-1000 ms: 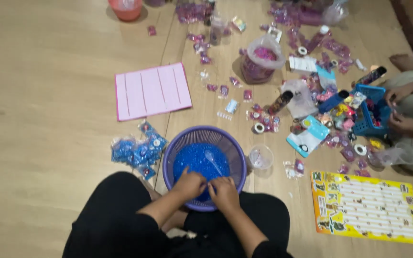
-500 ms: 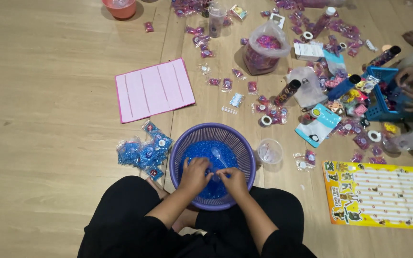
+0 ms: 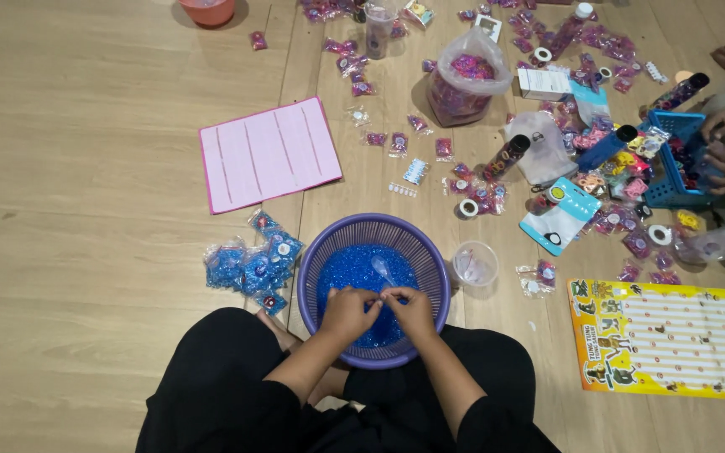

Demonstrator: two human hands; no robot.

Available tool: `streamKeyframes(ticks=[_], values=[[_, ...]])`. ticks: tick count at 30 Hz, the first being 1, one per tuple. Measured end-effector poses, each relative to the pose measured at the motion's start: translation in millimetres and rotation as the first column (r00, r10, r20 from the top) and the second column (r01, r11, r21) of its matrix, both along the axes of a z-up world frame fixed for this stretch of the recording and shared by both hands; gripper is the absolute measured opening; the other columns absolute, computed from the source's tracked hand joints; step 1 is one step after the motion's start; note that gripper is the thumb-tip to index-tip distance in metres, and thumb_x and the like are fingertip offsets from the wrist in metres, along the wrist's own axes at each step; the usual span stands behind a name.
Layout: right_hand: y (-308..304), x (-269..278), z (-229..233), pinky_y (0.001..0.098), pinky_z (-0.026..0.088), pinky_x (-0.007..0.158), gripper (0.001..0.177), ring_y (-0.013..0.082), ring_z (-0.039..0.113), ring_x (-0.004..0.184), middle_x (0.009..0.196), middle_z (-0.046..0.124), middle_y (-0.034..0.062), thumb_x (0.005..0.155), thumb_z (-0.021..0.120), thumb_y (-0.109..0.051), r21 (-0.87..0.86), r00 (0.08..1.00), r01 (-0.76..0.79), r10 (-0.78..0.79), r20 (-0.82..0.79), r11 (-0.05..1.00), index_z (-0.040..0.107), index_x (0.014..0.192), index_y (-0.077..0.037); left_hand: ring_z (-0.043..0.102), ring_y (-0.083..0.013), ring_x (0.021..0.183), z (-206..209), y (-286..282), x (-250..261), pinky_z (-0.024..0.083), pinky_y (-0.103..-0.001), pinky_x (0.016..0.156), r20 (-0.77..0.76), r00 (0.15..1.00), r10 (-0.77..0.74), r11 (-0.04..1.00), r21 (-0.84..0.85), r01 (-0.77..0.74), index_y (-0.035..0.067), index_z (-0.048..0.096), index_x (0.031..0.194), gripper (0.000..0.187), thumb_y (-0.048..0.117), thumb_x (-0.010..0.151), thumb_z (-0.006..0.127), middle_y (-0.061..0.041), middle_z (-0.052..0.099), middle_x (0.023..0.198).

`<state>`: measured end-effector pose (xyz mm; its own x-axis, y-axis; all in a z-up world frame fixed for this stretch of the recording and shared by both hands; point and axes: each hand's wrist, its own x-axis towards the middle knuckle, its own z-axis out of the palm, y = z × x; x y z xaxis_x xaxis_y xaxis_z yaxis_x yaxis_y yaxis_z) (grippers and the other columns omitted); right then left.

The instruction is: The person packs small blue beads into individual plastic bags while sitting on the floor.

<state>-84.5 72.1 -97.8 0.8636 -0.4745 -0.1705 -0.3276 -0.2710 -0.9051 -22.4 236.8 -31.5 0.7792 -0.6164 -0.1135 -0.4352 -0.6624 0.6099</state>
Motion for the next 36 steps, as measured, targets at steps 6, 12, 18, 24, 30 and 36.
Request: streamKeyframes(ticks=[6, 12, 18, 24, 30, 36], values=[[3.6, -2.3, -6.1, 0.0408, 0.054, 0.084, 0.014, 0.0269, 0.073, 0.093, 0.081, 0.079, 0.0099, 0.081, 0.083, -0.022, -0.046, 0.995, -0.099, 0.098, -0.015, 0.994, 0.082, 0.090, -0.010, 0.067, -0.0211, 0.089, -35.6, 1.1, 1.3, 0.043, -0.042, 0.084, 0.118, 0.991, 0.059, 0.998, -0.034, -0.056, 0.027, 0.066, 0.087, 0.020, 0.035, 0.075, 0.080, 0.009, 0.067, 0.074], [5.4, -5.6, 9.0, 0.0356, 0.053, 0.079, 0.008, 0.0181, 0.070, 0.083, 0.072, 0.075, 0.0045, 0.078, 0.083, -0.020, -0.044, 0.994, -0.103, 0.102, -0.028, 0.994, 0.082, 0.083, -0.013, 0.071, -0.0254, 0.098, -21.2, 4.0, 1.5, 0.044, -0.042, 0.089, -0.016, 1.000, 0.004, 0.995, -0.098, -0.006, 0.023, 0.075, 0.094, 0.011, 0.028, 0.091, 0.067, 0.002, 0.077, 0.089], [9.5, -1.1, 0.6, 0.0346, 0.055, 0.079, 0.006, 0.0234, 0.075, 0.085, 0.075, 0.078, 0.0053, 0.079, 0.081, -0.018, -0.111, 0.987, -0.161, 0.162, 0.007, 0.981, 0.083, 0.084, -0.016, 0.072, -0.0209, 0.092, -35.0, 11.2, 10.9, 0.046, -0.040, 0.085, -0.003, 0.990, 0.144, 0.990, 0.005, -0.144, 0.029, 0.074, 0.086, 0.013, 0.037, 0.088, 0.065, 0.007, 0.076, 0.081], [12.8, 0.1, 23.4, 0.0367, 0.057, 0.075, 0.010, 0.0260, 0.074, 0.078, 0.066, 0.072, 0.0026, 0.079, 0.078, -0.025, -0.376, 0.986, -0.164, 0.151, -0.065, 0.912, 0.073, 0.075, -0.017, 0.070, -0.0253, 0.082, -24.5, 4.9, 6.4, 0.043, -0.044, 0.087, 0.210, 0.973, 0.099, 0.995, -0.029, -0.095, 0.023, 0.069, 0.078, 0.011, 0.033, 0.084, 0.067, 0.002, 0.071, 0.069], [13.4, 0.7, 12.5, 0.0377, 0.056, 0.074, 0.010, 0.0250, 0.073, 0.079, 0.067, 0.070, -0.0014, 0.079, 0.076, -0.030, -0.499, 0.977, -0.211, 0.164, -0.137, 0.841, 0.070, 0.075, -0.022, 0.068, -0.0265, 0.080, -35.0, -0.2, 1.9, 0.042, -0.044, 0.086, 0.281, 0.958, 0.052, 0.998, 0.027, -0.062, 0.020, 0.068, 0.077, 0.013, 0.029, 0.085, 0.064, -0.001, 0.070, 0.068], [14.4, -1.2, 19.4, 0.0400, 0.056, 0.074, 0.011, 0.0283, 0.073, 0.080, 0.070, 0.071, 0.0033, 0.082, 0.073, -0.029, -0.517, 0.974, -0.225, 0.172, -0.149, 0.826, 0.072, 0.080, -0.018, 0.067, -0.0260, 0.073, -58.6, -7.8, 0.5, 0.043, -0.046, 0.082, 0.546, 0.838, 0.020, 1.000, -0.007, -0.020, 0.019, 0.070, 0.076, 0.011, 0.028, 0.081, 0.065, -0.003, 0.069, 0.065]])
